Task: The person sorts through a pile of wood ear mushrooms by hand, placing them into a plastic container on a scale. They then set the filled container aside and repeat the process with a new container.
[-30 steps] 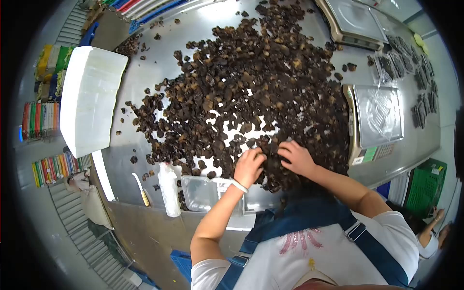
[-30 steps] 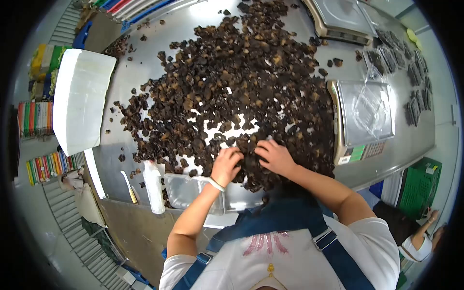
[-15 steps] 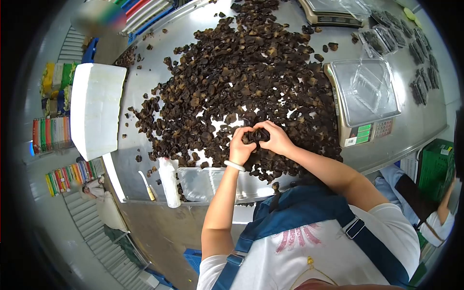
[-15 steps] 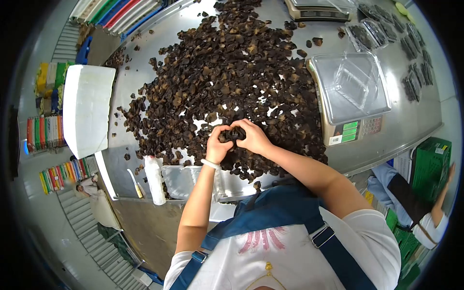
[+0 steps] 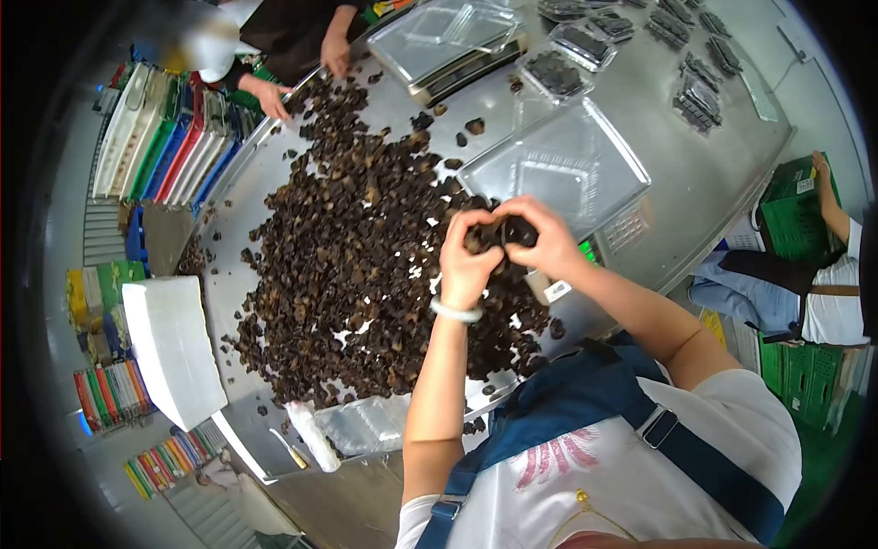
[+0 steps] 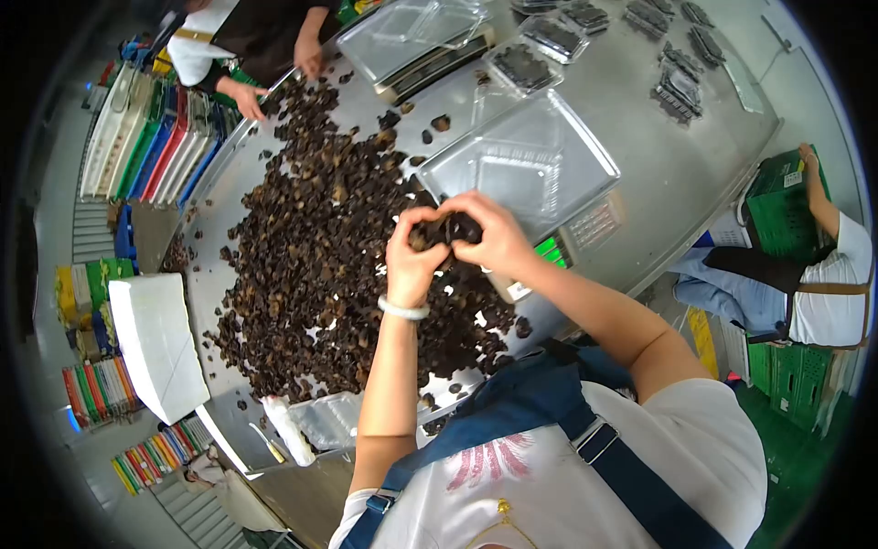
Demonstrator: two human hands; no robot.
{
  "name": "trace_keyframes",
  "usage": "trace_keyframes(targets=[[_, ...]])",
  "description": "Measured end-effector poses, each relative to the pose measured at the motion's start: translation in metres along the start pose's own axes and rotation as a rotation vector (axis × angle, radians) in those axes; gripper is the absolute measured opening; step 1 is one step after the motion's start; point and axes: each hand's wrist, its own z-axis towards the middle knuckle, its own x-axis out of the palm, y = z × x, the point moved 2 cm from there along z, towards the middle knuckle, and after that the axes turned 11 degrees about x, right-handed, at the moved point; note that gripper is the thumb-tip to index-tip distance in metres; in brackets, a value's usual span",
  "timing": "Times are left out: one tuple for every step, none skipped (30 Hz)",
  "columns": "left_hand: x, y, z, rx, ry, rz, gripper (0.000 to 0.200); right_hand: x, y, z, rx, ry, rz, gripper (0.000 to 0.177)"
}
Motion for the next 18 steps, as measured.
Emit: trace_keyframes(targets=[[0.022, 0.000, 0.020, 0.048, 0.025, -0.003, 0.042, -0.024, -0.007, 0.007, 0.003, -0.047, 0.003, 0.048], [0.044, 0.004, 0.038, 0.062, 0.041, -0.014, 0.041, -0.044, -0.017, 0.014, -0.013, -0.087, -0.007, 0.048], [0.063, 0.010, 0.054, 0.076, 0.054, -0.023, 0.040, -0.062, -0.031, 0.020, -0.030, -0.125, -0.016, 0.048], [0.079, 0.013, 0.068, 0.124, 0.065, -0.008, 0.040, -0.075, -0.049, 0.025, -0.009, -0.114, -0.054, 0.054], [0.093, 0.025, 0.077, 0.161, 0.083, 0.017, 0.043, -0.082, -0.066, 0.028, -0.006, -0.077, -0.126, 0.057], [0.102, 0.041, 0.080, 0.177, 0.123, 0.131, 0.045, -0.089, -0.081, 0.031, -0.003, -0.038, -0.198, 0.061], [0.109, 0.046, 0.084, 0.190, 0.162, 0.246, 0.047, -0.098, -0.085, 0.035, 0.002, 0.003, -0.271, 0.065], [0.114, 0.048, 0.080, 0.276, 0.229, 0.491, 0.054, -0.104, -0.089, 0.032, 0.087, 0.129, -0.389, 0.073], [0.116, 0.056, 0.075, 0.285, 0.301, 0.585, 0.062, -0.107, -0.097, 0.028, 0.024, 0.154, -0.456, 0.076], [0.118, 0.045, 0.074, 0.247, 0.357, 0.611, 0.062, -0.114, -0.093, 0.026, 0.034, 0.192, -0.484, 0.076], [0.117, 0.032, 0.073, 0.206, 0.415, 0.638, 0.061, -0.121, -0.087, 0.024, 0.043, 0.231, -0.510, 0.077], [0.113, 0.024, 0.073, 0.191, 0.431, 0.609, 0.061, -0.129, -0.079, 0.024, 0.040, 0.205, -0.492, 0.074], [0.108, 0.018, 0.074, 0.180, 0.449, 0.580, 0.060, -0.138, -0.073, 0.023, 0.038, 0.174, -0.476, 0.071], [0.102, 0.012, 0.074, 0.171, 0.470, 0.549, 0.059, -0.144, -0.071, 0.021, 0.039, 0.141, -0.460, 0.069], [0.096, 0.008, 0.074, 0.149, 0.450, 0.532, 0.055, -0.148, -0.075, 0.019, 0.098, 0.110, -0.377, 0.065], [0.091, 0.009, 0.075, 0.076, 0.390, 0.445, 0.055, -0.151, -0.081, 0.018, 0.156, 0.076, -0.295, 0.061], [0.089, 0.012, 0.076, 0.003, 0.331, 0.357, 0.055, -0.152, -0.087, 0.016, 0.215, 0.042, -0.213, 0.058], [0.093, 0.007, 0.075, 0.013, 0.283, 0.377, 0.056, -0.147, -0.097, 0.013, 0.184, -0.018, -0.189, 0.048]])
